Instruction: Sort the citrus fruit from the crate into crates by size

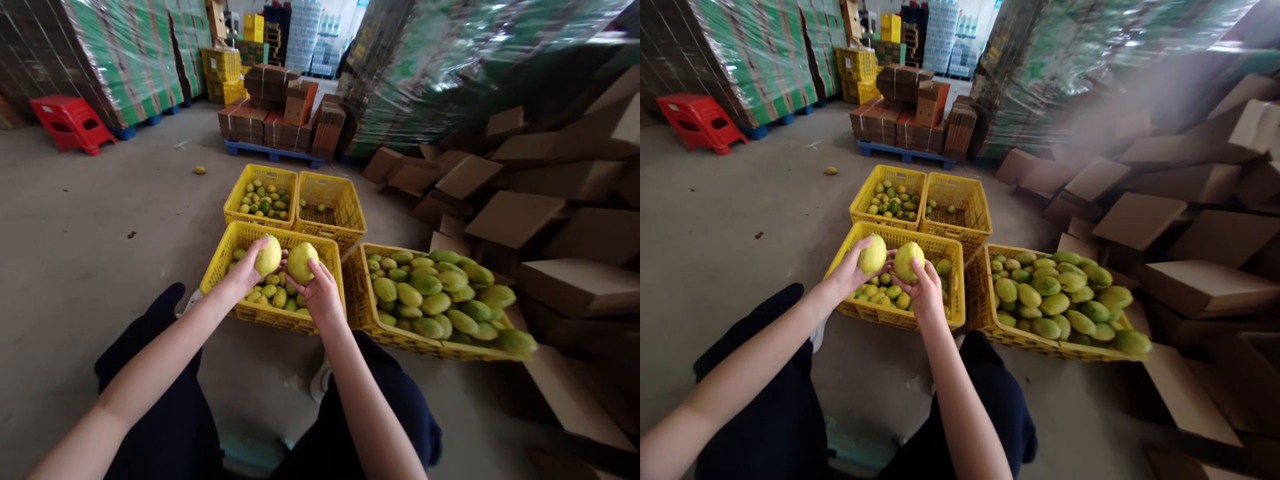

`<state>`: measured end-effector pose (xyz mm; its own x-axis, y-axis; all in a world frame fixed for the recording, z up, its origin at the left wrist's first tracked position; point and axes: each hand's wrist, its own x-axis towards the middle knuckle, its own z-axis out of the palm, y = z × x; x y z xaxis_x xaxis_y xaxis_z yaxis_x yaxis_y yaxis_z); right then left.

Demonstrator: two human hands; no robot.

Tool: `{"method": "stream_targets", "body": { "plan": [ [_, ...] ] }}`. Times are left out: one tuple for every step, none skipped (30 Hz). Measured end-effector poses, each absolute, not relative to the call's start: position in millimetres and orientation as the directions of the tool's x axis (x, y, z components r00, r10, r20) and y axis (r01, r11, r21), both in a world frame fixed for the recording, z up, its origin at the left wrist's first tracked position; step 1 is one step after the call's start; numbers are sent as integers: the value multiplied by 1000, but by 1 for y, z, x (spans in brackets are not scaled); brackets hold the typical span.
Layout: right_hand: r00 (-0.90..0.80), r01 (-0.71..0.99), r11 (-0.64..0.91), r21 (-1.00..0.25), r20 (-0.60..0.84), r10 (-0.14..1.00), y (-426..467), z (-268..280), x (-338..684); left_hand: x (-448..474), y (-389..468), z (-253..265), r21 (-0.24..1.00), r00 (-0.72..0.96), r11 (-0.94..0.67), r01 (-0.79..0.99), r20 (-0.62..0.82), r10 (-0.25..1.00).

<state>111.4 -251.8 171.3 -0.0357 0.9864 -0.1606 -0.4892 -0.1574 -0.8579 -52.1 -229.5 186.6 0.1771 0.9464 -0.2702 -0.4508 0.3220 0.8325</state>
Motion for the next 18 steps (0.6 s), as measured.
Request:
{"method": "stream_targets", "body": {
  "plan": [
    [40,-452,-110,-885,-143,989,-251,168,110,-50,-230,187,807,184,328,-491,-272,945],
    [115,-399,-64,-915,-119,986,-250,165,108,-48,-231,187,790,188,324,-521,-264,946],
    [174,-338,-26,-941,-89,981,-249,162,105,-44,-232,186,781,192,313,-540,-248,949],
    [207,-277,2,-961,-58,977,-250,159,101,-41,-234,185,777,197,301,-552,-230,953],
    [213,-227,24,-974,-26,977,-251,157,97,-37,-236,184,777,199,288,-560,-212,957],
    [200,-190,46,-981,7,980,-253,155,93,-33,-237,182,778,197,276,-564,-198,960],
    [176,-160,75,-984,46,983,-256,154,89,-30,-238,179,781,195,268,-564,-190,962],
    [147,-130,113,-985,93,985,-260,154,85,-27,-239,177,784,192,262,-562,-185,964],
    [114,-90,159,-983,149,982,-263,153,82,-25,-239,175,787,188,257,-562,-181,965],
    [80,-39,210,-977,206,975,-266,153,79,-23,-239,173,787,184,252,-563,-178,967],
    [48,19,258,-966,258,965,-269,153,77,-23,-239,171,784,181,251,-568,-178,967],
    [24,77,296,-952,299,954,-271,152,75,-22,-239,170,775,181,252,-579,-180,967],
    [13,127,324,-937,328,944,-272,151,74,-22,-240,170,762,182,254,-596,-180,967],
    [20,166,339,-926,347,938,-273,149,73,-22,-241,170,746,193,257,-614,-174,966],
    [45,195,344,-919,359,932,-273,147,71,-21,-242,170,729,215,262,-632,-160,963],
    [78,217,344,-913,368,927,-272,144,70,-21,-244,171,711,238,264,-652,-138,961],
    [112,237,344,-909,377,919,-272,141,69,-20,-245,171,691,254,261,-674,-114,960],
    [140,254,346,-903,388,911,-271,138,68,-20,-246,172,667,261,256,-700,-95,961]
  ]
}}
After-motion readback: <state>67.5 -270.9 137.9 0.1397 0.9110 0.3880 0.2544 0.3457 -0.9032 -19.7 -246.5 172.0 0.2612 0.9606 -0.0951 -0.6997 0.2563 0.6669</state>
